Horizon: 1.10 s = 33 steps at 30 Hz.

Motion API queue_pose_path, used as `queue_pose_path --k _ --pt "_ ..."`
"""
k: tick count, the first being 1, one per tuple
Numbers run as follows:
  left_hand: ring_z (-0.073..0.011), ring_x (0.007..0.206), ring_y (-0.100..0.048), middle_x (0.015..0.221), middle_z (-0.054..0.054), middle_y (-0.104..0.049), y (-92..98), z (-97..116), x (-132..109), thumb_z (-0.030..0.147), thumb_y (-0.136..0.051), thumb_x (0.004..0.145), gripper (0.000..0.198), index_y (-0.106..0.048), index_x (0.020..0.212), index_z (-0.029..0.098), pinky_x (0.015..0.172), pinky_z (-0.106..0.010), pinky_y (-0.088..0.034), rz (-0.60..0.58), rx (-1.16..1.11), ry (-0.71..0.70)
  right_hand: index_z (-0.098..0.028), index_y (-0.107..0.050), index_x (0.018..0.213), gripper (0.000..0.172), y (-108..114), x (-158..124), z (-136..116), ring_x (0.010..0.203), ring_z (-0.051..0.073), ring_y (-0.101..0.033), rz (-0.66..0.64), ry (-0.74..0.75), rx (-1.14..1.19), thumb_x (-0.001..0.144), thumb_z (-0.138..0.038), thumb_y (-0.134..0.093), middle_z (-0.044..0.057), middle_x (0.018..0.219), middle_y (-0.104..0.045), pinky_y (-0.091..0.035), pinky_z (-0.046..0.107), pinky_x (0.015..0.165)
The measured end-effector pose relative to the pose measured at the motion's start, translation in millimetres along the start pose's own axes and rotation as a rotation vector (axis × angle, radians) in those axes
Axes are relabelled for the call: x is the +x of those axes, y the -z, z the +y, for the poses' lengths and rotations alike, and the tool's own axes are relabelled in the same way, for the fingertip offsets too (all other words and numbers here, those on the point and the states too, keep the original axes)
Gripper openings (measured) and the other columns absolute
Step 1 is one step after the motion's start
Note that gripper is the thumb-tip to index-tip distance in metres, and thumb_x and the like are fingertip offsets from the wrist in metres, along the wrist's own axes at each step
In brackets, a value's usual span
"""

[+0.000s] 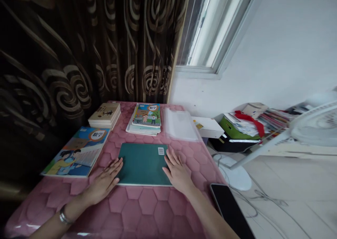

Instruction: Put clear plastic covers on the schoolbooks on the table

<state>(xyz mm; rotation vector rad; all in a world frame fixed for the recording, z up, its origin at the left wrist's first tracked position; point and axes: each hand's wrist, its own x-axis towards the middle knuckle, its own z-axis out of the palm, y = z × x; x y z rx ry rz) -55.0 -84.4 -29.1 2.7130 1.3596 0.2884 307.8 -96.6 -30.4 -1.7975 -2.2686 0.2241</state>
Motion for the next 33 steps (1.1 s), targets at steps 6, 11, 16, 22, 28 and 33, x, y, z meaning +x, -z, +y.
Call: queue_pose_path --k 6,11,16,22,28,33 --pt "-0.0194 0.140 -0.039 0.153 -0.005 -0.038 20.3 -0.7 -11.1 0.035 -0.047 0.094 0.051 -0.044 0.144 0.023 0.115 -0.036 -0.034 -0.104 -0.009 -0.017 -0.019 -0.043 0.145 0.064 22.7 -43.2 6.0 0.144 0.028 -0.026 -0.159 0.203 0.048 0.089 -0.049 -0.055 0.009 0.152 -0.037 -0.026 0.052 0.118" --pt "-0.0188 0.131 -0.051 0.145 -0.003 -0.051 27.8 -3.2 0.7 0.030 -0.044 0.096 0.039 -0.059 0.132 0.025 0.112 -0.035 -0.038 -0.092 -0.061 -0.024 -0.023 -0.059 0.133 0.041 26.0 -45.6 8.0 0.135 0.025 -0.045 -0.102 0.164 0.142 0.095 -0.034 -0.048 0.006 0.143 -0.051 -0.034 0.047 0.115" --pt "-0.0177 0.115 -0.064 0.121 -0.002 -0.070 33.2 -16.4 9.1 0.039 -0.043 0.097 0.034 -0.072 0.111 0.027 0.104 -0.034 -0.047 0.029 -0.295 -0.076 -0.027 -0.073 0.110 0.032 22.2 -34.6 13.7 0.116 0.024 -0.063 0.039 0.173 0.263 0.095 -0.033 -0.045 0.004 0.122 -0.068 -0.049 0.042 0.101" --pt "-0.0234 0.114 -0.064 0.118 -0.007 -0.071 14.6 -35.7 33.4 0.057 -0.043 0.091 0.049 -0.068 0.115 0.022 0.102 -0.040 -0.049 0.329 -0.599 0.261 -0.026 -0.074 0.086 0.036 44.4 -2.0 15.8 0.080 0.021 -0.071 0.189 0.031 0.377 0.095 -0.038 -0.041 0.003 0.088 -0.076 -0.055 0.030 0.070" --pt "-0.0271 0.130 -0.051 0.139 -0.013 -0.057 -9.9 -28.1 55.6 0.049 -0.062 0.081 0.061 -0.056 0.132 0.016 0.111 -0.043 -0.040 0.219 -0.404 0.322 -0.022 -0.071 0.080 0.034 82.7 71.0 27.3 0.066 0.019 -0.067 0.444 -0.099 0.491 0.088 -0.045 -0.047 0.003 0.078 -0.074 -0.052 0.028 0.062" --pt "-0.0268 0.133 -0.048 0.142 -0.012 -0.054 -17.5 -23.6 52.1 0.046 -0.059 0.086 0.058 -0.053 0.136 0.018 0.112 -0.045 -0.039 0.224 -0.295 0.266 -0.019 -0.069 0.081 0.027 94.3 143.1 36.7 0.056 0.012 -0.063 0.435 -0.267 0.756 0.084 -0.043 -0.057 0.004 0.084 -0.074 -0.047 0.021 0.047"
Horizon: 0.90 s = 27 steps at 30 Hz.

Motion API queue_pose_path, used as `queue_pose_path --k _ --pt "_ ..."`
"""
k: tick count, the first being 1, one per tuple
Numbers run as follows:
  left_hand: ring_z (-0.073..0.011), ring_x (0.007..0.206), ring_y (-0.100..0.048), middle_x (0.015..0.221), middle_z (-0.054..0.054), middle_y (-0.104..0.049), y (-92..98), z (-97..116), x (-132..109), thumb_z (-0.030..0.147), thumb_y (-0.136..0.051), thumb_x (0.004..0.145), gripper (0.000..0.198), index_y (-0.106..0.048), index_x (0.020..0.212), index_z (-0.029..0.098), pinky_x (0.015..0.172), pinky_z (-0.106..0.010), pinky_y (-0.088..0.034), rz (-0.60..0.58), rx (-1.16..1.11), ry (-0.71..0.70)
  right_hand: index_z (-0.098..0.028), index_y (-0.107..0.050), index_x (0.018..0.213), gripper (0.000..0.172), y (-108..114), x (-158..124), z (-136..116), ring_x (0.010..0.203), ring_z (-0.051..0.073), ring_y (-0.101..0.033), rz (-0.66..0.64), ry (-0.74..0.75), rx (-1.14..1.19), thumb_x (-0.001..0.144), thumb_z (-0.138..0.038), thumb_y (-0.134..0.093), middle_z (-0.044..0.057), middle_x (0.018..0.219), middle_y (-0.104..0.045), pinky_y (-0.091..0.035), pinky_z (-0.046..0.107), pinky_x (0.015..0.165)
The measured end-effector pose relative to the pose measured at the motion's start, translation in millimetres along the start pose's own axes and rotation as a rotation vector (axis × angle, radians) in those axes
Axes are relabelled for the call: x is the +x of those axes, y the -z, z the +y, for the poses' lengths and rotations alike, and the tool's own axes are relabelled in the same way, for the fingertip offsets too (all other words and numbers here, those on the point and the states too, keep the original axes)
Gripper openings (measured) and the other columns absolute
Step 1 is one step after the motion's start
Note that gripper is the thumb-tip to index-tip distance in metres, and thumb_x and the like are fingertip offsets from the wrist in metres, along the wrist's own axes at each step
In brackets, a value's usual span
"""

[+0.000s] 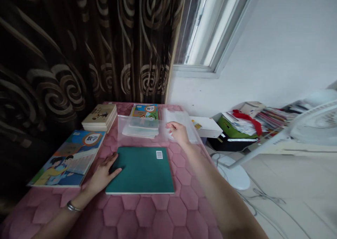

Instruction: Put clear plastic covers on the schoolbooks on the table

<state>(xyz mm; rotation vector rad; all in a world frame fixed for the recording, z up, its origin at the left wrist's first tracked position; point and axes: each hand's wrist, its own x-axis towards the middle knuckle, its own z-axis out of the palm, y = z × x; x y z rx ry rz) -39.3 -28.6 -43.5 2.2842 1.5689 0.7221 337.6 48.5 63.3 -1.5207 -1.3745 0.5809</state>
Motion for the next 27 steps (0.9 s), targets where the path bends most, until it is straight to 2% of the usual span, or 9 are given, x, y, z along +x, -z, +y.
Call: queue_pose_path --k 6,14,18,22,25,27 --pt "-0.0256 0.134 -0.047 0.144 -0.010 -0.052 -2.2 -5.0 -4.8 0.044 -0.060 0.087 0.057 -0.050 0.139 0.022 0.113 -0.044 -0.038 0.006 0.006 -0.019 -0.017 -0.068 0.081 0.018 -32.2 54.4 9.3 0.055 0.010 -0.065 0.025 -0.145 0.030 0.085 -0.033 -0.061 0.004 0.077 -0.073 -0.047 0.015 0.042" --pt "-0.0265 0.135 -0.046 0.144 -0.010 -0.052 -3.9 -6.6 -5.6 0.052 -0.058 0.087 0.062 -0.049 0.140 0.022 0.112 -0.045 -0.039 0.019 -0.009 -0.025 -0.015 -0.072 0.086 0.016 -64.1 88.9 27.0 0.055 0.014 -0.069 0.062 -0.302 -0.023 0.083 -0.029 -0.067 0.004 0.078 -0.074 -0.046 0.015 0.040" --pt "-0.0265 0.135 -0.045 0.144 -0.010 -0.051 -3.7 -6.3 -5.6 0.054 -0.058 0.086 0.063 -0.051 0.139 0.022 0.112 -0.044 -0.039 0.023 -0.016 -0.019 -0.012 -0.074 0.088 0.017 -72.2 93.8 35.0 0.055 0.017 -0.070 0.069 -0.359 -0.043 0.080 -0.027 -0.069 0.006 0.074 -0.074 -0.048 0.017 0.041" --pt "-0.0257 0.135 -0.046 0.144 -0.009 -0.052 -2.3 -5.2 -5.5 0.052 -0.058 0.087 0.061 -0.050 0.139 0.022 0.112 -0.043 -0.040 0.020 -0.010 -0.015 -0.011 -0.071 0.107 0.031 -71.2 92.3 31.9 0.057 0.017 -0.071 0.099 -0.352 -0.033 0.080 -0.027 -0.069 0.010 0.085 -0.076 -0.050 0.018 0.043" --pt "-0.0261 0.135 -0.046 0.144 -0.009 -0.052 -0.8 -4.0 -4.9 0.050 -0.058 0.087 0.060 -0.050 0.139 0.022 0.112 -0.044 -0.039 0.001 0.008 -0.008 -0.013 -0.063 0.122 0.040 -61.5 80.4 23.5 0.061 0.014 -0.071 0.124 -0.285 -0.016 0.085 -0.027 -0.063 0.011 0.101 -0.074 -0.053 0.019 0.049" --pt "-0.0265 0.135 -0.046 0.144 -0.010 -0.052 -0.3 -3.5 -4.4 0.048 -0.058 0.087 0.058 -0.051 0.138 0.021 0.113 -0.045 -0.038 -0.003 0.017 -0.006 -0.015 -0.064 0.122 0.038 -50.8 61.9 18.1 0.063 0.013 -0.070 0.101 -0.220 -0.006 0.087 -0.029 -0.060 0.009 0.104 -0.073 -0.054 0.020 0.053"
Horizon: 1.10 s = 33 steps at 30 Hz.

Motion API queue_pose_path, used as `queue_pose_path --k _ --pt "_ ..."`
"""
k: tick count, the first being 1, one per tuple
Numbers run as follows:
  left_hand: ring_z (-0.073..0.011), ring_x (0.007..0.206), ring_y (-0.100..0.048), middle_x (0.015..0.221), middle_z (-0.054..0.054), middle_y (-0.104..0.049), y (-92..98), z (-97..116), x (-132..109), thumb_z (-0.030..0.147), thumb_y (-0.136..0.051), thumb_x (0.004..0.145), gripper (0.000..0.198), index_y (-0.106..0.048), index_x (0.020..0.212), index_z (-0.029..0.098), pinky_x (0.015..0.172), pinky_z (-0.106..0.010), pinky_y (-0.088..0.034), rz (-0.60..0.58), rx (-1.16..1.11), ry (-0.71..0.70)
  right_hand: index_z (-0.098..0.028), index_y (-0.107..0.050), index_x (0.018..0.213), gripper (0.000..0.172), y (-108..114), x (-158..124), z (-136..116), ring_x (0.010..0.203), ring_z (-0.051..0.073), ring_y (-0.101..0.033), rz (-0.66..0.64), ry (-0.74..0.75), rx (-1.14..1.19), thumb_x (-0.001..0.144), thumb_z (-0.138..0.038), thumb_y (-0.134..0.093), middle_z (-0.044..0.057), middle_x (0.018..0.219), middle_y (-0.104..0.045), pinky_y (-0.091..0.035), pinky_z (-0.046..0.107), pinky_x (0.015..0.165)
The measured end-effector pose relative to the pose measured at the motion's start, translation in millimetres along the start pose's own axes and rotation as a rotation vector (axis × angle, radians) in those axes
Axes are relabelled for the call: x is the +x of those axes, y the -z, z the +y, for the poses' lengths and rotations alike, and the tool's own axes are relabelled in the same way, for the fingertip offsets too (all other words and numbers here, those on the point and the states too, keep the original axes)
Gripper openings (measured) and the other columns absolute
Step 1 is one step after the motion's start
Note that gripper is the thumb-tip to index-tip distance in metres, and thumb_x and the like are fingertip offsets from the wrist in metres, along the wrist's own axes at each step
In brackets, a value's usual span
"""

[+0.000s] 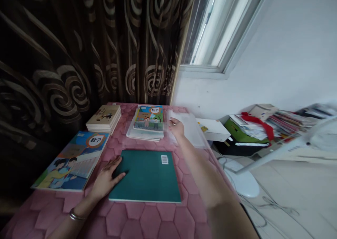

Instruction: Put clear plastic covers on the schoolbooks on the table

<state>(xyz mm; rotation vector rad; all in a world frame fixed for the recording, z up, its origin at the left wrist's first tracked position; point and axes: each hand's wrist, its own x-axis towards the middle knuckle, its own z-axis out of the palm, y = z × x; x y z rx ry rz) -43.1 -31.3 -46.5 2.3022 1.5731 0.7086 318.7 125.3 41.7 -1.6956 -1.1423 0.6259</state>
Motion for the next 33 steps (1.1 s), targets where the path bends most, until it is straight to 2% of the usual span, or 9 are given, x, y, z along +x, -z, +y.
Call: queue_pose_path --k 3,5,7,10,14,22,26,30,33 --pt "-0.0260 0.134 -0.046 0.143 -0.009 -0.053 0.0 0.4 0.7 0.046 -0.058 0.087 0.057 -0.051 0.138 0.022 0.113 -0.045 -0.038 0.019 -0.004 -0.014 -0.018 -0.072 0.104 0.028 24.4 -45.5 5.2 0.068 0.016 -0.070 -0.097 0.097 -0.008 0.084 -0.036 -0.062 0.005 0.094 -0.075 -0.057 0.024 0.059" --pt "-0.0259 0.135 -0.046 0.142 -0.009 -0.054 -0.1 0.7 1.3 0.047 -0.058 0.088 0.057 -0.050 0.139 0.022 0.113 -0.045 -0.039 0.028 -0.008 -0.026 -0.021 -0.075 0.090 0.024 41.5 -85.6 13.8 0.079 0.020 -0.071 -0.167 0.174 -0.031 0.082 -0.041 -0.065 0.004 0.090 -0.076 -0.059 0.029 0.070" --pt "-0.0258 0.134 -0.046 0.142 -0.009 -0.054 0.2 1.3 1.9 0.048 -0.058 0.088 0.057 -0.051 0.138 0.021 0.113 -0.045 -0.038 0.028 -0.006 -0.031 -0.024 -0.075 0.094 0.029 56.8 -128.3 25.8 0.088 0.022 -0.071 -0.293 0.355 -0.146 0.089 -0.045 -0.056 0.004 0.096 -0.076 -0.058 0.034 0.080" --pt "-0.0251 0.134 -0.047 0.143 -0.009 -0.053 1.2 2.6 2.7 0.048 -0.057 0.088 0.056 -0.051 0.137 0.021 0.113 -0.045 -0.037 0.021 0.005 -0.026 -0.027 -0.073 0.108 0.028 73.0 -185.1 48.2 0.109 0.023 -0.065 -0.393 0.574 -0.222 0.093 -0.038 -0.052 0.005 0.113 -0.072 -0.053 0.041 0.096" --pt "-0.0256 0.134 -0.048 0.143 -0.012 -0.052 2.4 4.9 2.7 0.047 -0.056 0.089 0.057 -0.052 0.137 0.017 0.113 -0.044 -0.037 -0.002 0.021 -0.017 -0.027 -0.065 0.124 0.035 82.6 -230.2 77.1 0.126 0.026 -0.055 -0.452 0.688 -0.375 0.092 -0.035 -0.055 0.008 0.129 -0.064 -0.049 0.047 0.102" --pt "-0.0261 0.134 -0.047 0.144 -0.012 -0.052 4.6 5.7 3.0 0.045 -0.060 0.086 0.056 -0.054 0.135 0.018 0.113 -0.045 -0.037 0.002 -0.067 0.016 -0.025 -0.060 0.131 0.040 81.6 -241.4 100.8 0.133 0.027 -0.048 -0.492 0.757 -0.569 0.092 -0.035 -0.056 0.007 0.139 -0.055 -0.048 0.046 0.106" --pt "-0.0242 0.133 -0.049 0.148 -0.010 -0.048 18.0 4.6 -0.7 0.040 -0.058 0.088 0.039 -0.066 0.121 0.021 0.112 -0.043 -0.039 -0.034 -0.214 -0.027 -0.027 -0.062 0.129 0.038 81.1 -237.8 102.1 0.131 0.027 -0.050 -0.492 0.784 -0.549 0.091 -0.033 -0.058 0.007 0.137 -0.057 -0.049 0.046 0.104" --pt "-0.0241 0.134 -0.047 0.139 -0.007 -0.058 38.2 11.0 -13.2 0.038 -0.062 0.086 0.035 -0.068 0.118 0.026 0.111 -0.045 -0.040 -0.217 -0.328 -0.115 -0.027 -0.063 0.128 0.037 82.4 -235.1 98.9 0.128 0.027 -0.052 -0.508 0.814 -0.551 0.091 -0.033 -0.057 0.007 0.135 -0.059 -0.050 0.047 0.103" --pt "-0.0258 0.138 -0.041 0.142 -0.004 -0.054 50.6 19.4 -24.6 0.040 -0.071 0.079 0.044 -0.066 0.122 0.030 0.112 -0.047 -0.039 -0.363 -0.326 -0.142 -0.027 -0.063 0.127 0.037 82.5 -235.1 95.8 0.127 0.027 -0.053 -0.499 0.838 -0.552 0.091 -0.031 -0.058 0.007 0.134 -0.059 -0.049 0.048 0.104"
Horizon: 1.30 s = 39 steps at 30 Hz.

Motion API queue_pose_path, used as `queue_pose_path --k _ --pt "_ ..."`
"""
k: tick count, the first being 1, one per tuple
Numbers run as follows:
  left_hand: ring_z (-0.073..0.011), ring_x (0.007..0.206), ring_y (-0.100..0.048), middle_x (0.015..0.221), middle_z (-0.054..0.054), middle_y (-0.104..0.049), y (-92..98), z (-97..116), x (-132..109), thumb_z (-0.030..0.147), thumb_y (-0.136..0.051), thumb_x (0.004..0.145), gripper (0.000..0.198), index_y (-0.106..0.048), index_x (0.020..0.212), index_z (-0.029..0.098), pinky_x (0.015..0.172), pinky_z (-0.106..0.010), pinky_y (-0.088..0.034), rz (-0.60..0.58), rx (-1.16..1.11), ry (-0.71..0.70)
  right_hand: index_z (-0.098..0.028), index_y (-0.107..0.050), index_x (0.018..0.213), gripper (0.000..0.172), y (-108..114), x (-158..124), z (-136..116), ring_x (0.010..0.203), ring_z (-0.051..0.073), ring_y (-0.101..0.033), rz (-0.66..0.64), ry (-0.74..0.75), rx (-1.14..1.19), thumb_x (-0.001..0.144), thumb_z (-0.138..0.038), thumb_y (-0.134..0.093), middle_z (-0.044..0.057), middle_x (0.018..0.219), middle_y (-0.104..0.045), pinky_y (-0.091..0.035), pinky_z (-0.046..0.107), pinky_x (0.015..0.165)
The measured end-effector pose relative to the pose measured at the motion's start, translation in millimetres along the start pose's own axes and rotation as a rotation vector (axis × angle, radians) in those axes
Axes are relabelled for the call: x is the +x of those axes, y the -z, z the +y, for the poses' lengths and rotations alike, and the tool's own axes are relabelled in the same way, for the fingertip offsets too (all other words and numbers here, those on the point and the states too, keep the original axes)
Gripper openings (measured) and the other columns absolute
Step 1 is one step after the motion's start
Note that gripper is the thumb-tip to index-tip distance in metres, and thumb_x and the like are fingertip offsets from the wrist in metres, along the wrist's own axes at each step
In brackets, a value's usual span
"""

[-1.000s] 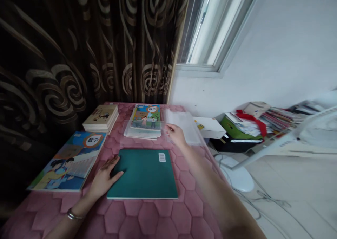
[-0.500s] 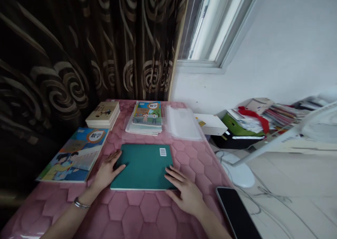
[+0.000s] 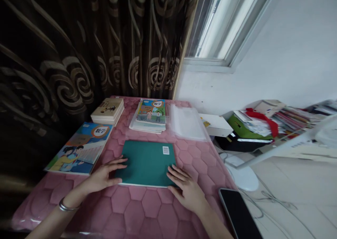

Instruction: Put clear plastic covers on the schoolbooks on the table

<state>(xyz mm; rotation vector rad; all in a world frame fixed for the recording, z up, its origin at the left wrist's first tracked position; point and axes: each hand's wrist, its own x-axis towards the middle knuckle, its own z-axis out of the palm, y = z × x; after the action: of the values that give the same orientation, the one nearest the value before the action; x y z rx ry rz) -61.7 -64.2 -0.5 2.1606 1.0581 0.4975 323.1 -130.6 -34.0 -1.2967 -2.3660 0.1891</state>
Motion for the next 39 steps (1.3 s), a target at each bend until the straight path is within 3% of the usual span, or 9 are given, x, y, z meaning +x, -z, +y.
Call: queue_pose_path --k 4,12,21,26,31,34,37,39 --pt "-0.0268 0.140 -0.038 0.152 -0.002 -0.043 -1.4 9.5 -9.2 0.031 -0.077 0.072 0.056 -0.063 0.126 0.034 0.112 -0.047 -0.038 -0.042 0.064 0.018 -0.027 -0.064 0.127 0.037 2.2 1.5 -2.8 0.126 0.027 -0.054 0.008 0.010 -0.019 0.090 -0.031 -0.059 0.007 0.134 -0.059 -0.049 0.046 0.104" --pt "-0.0220 0.141 -0.036 0.149 -0.001 -0.047 -5.4 8.9 -8.7 0.014 -0.064 0.077 0.049 -0.064 0.123 0.031 0.114 -0.044 -0.036 0.003 0.063 -0.002 -0.024 -0.065 0.126 0.037 8.9 6.3 -4.1 0.122 0.028 -0.058 0.019 0.089 -0.093 0.090 -0.027 -0.058 0.008 0.130 -0.062 -0.048 0.049 0.104" --pt "-0.0231 0.135 -0.046 0.140 -0.002 -0.057 0.6 2.2 -10.4 0.026 -0.068 0.080 0.040 -0.067 0.120 0.032 0.110 -0.044 -0.042 0.044 0.087 -0.065 -0.026 -0.065 0.125 0.036 11.4 7.7 -3.3 0.122 0.026 -0.058 0.029 0.076 -0.050 0.090 -0.027 -0.057 0.006 0.129 -0.063 -0.048 0.047 0.104" --pt "-0.0212 0.125 -0.056 0.130 -0.003 -0.065 0.9 1.3 -14.1 0.036 -0.056 0.092 0.032 -0.067 0.120 0.028 0.106 -0.040 -0.047 0.104 0.148 -0.117 -0.025 -0.067 0.122 0.033 14.0 11.6 -3.8 0.117 0.024 -0.062 0.044 0.076 -0.050 0.093 -0.025 -0.051 0.006 0.123 -0.067 -0.051 0.045 0.102" --pt "-0.0179 0.105 -0.069 0.116 -0.002 -0.073 -1.4 2.5 -6.9 0.038 -0.040 0.099 0.034 -0.068 0.115 0.025 0.094 -0.031 -0.056 0.244 0.271 -0.153 -0.027 -0.071 0.111 0.030 13.0 15.6 -2.6 0.101 0.021 -0.070 0.178 -0.010 -0.011 0.097 -0.025 -0.045 0.003 0.109 -0.074 -0.058 0.037 0.088" --pt "-0.0195 0.092 -0.072 0.103 -0.004 -0.076 -4.0 4.6 0.4 0.034 -0.038 0.099 0.033 -0.068 0.110 0.024 0.086 -0.033 -0.058 0.376 0.383 -0.117 -0.028 -0.073 0.102 0.031 16.0 21.7 -0.8 0.085 0.022 -0.073 0.247 -0.089 -0.017 0.097 -0.030 -0.043 0.004 0.095 -0.077 -0.059 0.035 0.076" --pt "-0.0245 0.102 -0.068 0.106 -0.007 -0.073 -18.6 9.5 0.5 0.028 -0.045 0.097 0.027 -0.066 0.113 0.025 0.098 -0.045 -0.049 0.622 0.551 -0.069 -0.027 -0.075 0.094 0.034 22.6 33.7 1.5 0.074 0.023 -0.072 0.333 -0.174 -0.030 0.097 -0.035 -0.042 0.005 0.088 -0.077 -0.058 0.034 0.067" --pt "-0.0256 0.111 -0.063 0.111 -0.008 -0.071 -37.0 15.0 -2.7 0.023 -0.049 0.094 0.027 -0.065 0.115 0.027 0.106 -0.050 -0.041 0.716 0.654 -0.156 -0.028 -0.075 0.091 0.035 28.1 44.1 3.3 0.072 0.023 -0.072 0.396 -0.214 -0.026 0.097 -0.037 -0.042 0.005 0.085 -0.077 -0.057 0.033 0.065"
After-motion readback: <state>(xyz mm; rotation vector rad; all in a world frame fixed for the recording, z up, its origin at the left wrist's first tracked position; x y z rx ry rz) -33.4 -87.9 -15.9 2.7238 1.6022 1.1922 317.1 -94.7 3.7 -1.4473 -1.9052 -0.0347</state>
